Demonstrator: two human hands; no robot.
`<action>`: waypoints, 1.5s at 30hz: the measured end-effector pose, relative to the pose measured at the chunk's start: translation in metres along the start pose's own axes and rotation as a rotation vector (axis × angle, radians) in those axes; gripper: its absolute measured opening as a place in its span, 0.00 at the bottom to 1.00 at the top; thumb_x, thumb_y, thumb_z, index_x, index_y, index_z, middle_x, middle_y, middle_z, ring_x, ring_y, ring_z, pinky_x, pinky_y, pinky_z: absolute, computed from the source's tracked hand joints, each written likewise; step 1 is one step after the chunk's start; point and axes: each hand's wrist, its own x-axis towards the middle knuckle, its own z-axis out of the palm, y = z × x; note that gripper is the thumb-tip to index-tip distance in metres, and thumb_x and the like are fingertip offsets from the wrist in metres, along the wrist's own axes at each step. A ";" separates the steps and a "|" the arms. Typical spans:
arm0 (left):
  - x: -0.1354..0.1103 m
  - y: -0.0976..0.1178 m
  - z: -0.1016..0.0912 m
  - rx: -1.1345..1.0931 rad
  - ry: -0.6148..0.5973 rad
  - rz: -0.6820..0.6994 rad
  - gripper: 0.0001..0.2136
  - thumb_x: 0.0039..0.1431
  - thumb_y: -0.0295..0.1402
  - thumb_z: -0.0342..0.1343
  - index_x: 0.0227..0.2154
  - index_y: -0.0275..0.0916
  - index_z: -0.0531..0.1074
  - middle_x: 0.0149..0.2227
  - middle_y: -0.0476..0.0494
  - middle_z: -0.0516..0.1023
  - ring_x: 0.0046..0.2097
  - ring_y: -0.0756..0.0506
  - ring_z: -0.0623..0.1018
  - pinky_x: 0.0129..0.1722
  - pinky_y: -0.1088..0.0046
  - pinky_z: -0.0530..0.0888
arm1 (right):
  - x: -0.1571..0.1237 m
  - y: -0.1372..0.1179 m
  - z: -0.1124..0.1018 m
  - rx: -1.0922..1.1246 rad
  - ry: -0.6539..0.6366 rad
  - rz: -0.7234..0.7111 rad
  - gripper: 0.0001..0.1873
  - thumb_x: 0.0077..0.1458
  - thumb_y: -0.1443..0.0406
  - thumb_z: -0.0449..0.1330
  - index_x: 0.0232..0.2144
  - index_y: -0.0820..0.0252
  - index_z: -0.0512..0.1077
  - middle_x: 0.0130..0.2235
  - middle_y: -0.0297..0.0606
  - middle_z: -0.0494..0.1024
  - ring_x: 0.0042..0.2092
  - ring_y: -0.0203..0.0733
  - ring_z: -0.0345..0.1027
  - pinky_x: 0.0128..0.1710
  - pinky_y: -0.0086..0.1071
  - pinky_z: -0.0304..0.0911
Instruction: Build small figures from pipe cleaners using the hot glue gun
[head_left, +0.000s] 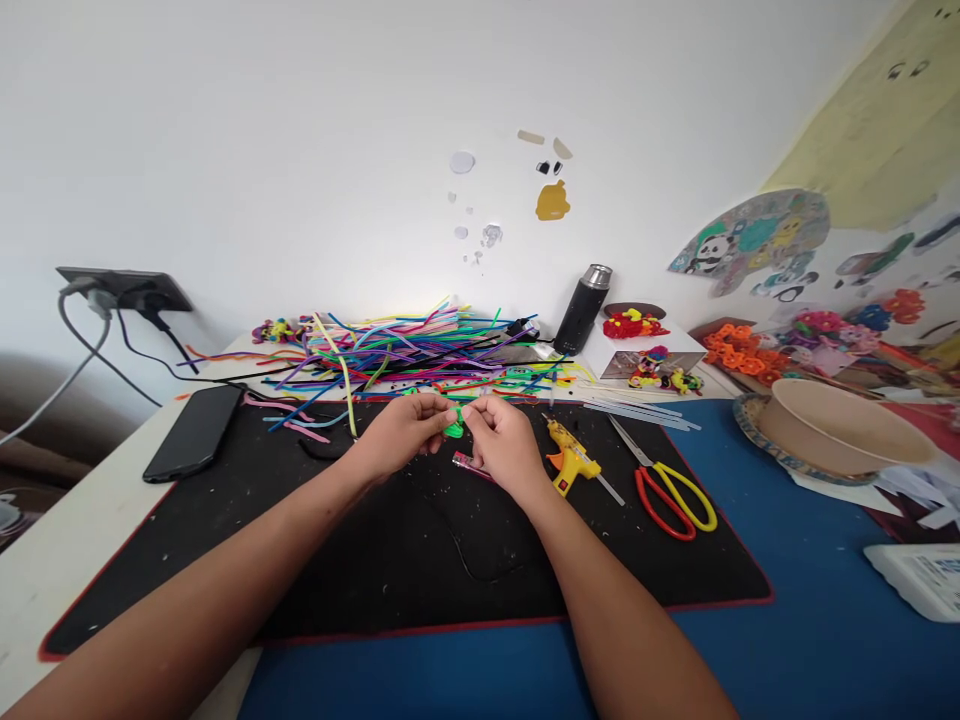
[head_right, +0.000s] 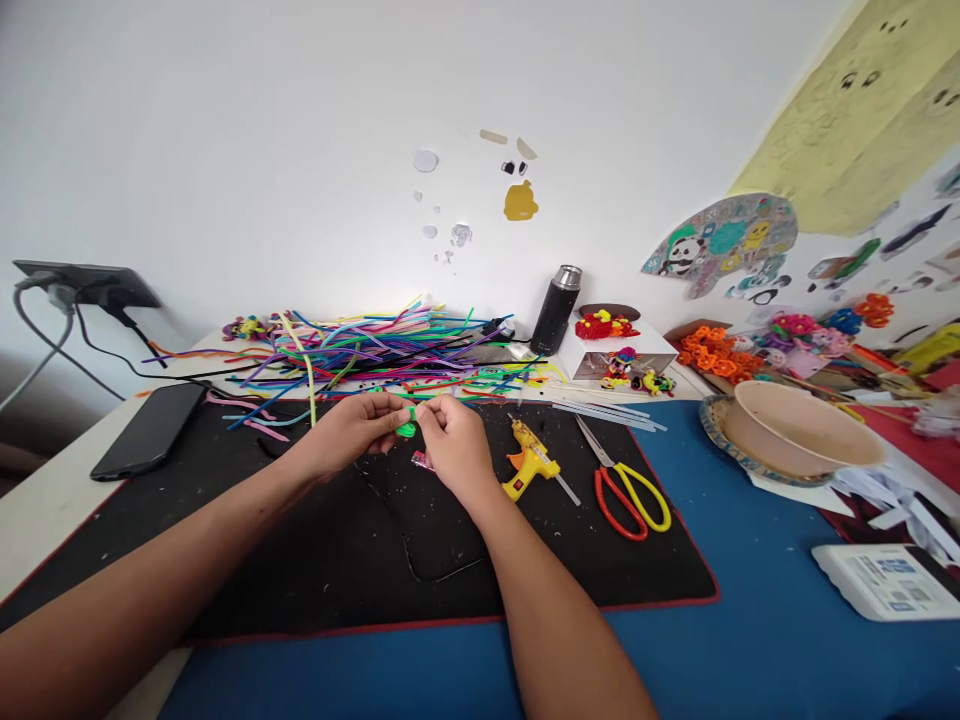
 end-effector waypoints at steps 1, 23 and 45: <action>0.000 -0.001 0.000 -0.010 -0.008 -0.003 0.20 0.51 0.49 0.68 0.34 0.37 0.75 0.21 0.54 0.70 0.22 0.52 0.67 0.22 0.77 0.60 | 0.000 -0.001 0.000 0.030 -0.002 0.005 0.11 0.65 0.58 0.57 0.31 0.56 0.70 0.17 0.24 0.67 0.16 0.34 0.62 0.21 0.28 0.57; 0.002 -0.007 -0.005 -0.048 0.010 -0.062 0.18 0.49 0.47 0.69 0.32 0.37 0.75 0.19 0.54 0.69 0.21 0.52 0.66 0.21 0.78 0.58 | 0.001 0.007 0.002 0.000 -0.077 0.006 0.08 0.64 0.58 0.58 0.35 0.55 0.69 0.21 0.25 0.70 0.16 0.33 0.62 0.19 0.27 0.56; 0.003 -0.002 -0.003 -0.051 0.056 -0.056 0.20 0.47 0.48 0.70 0.33 0.37 0.75 0.19 0.55 0.69 0.20 0.52 0.67 0.19 0.78 0.58 | 0.003 0.004 -0.006 -0.194 -0.052 -0.017 0.09 0.64 0.59 0.56 0.34 0.55 0.72 0.22 0.27 0.72 0.20 0.36 0.63 0.24 0.29 0.53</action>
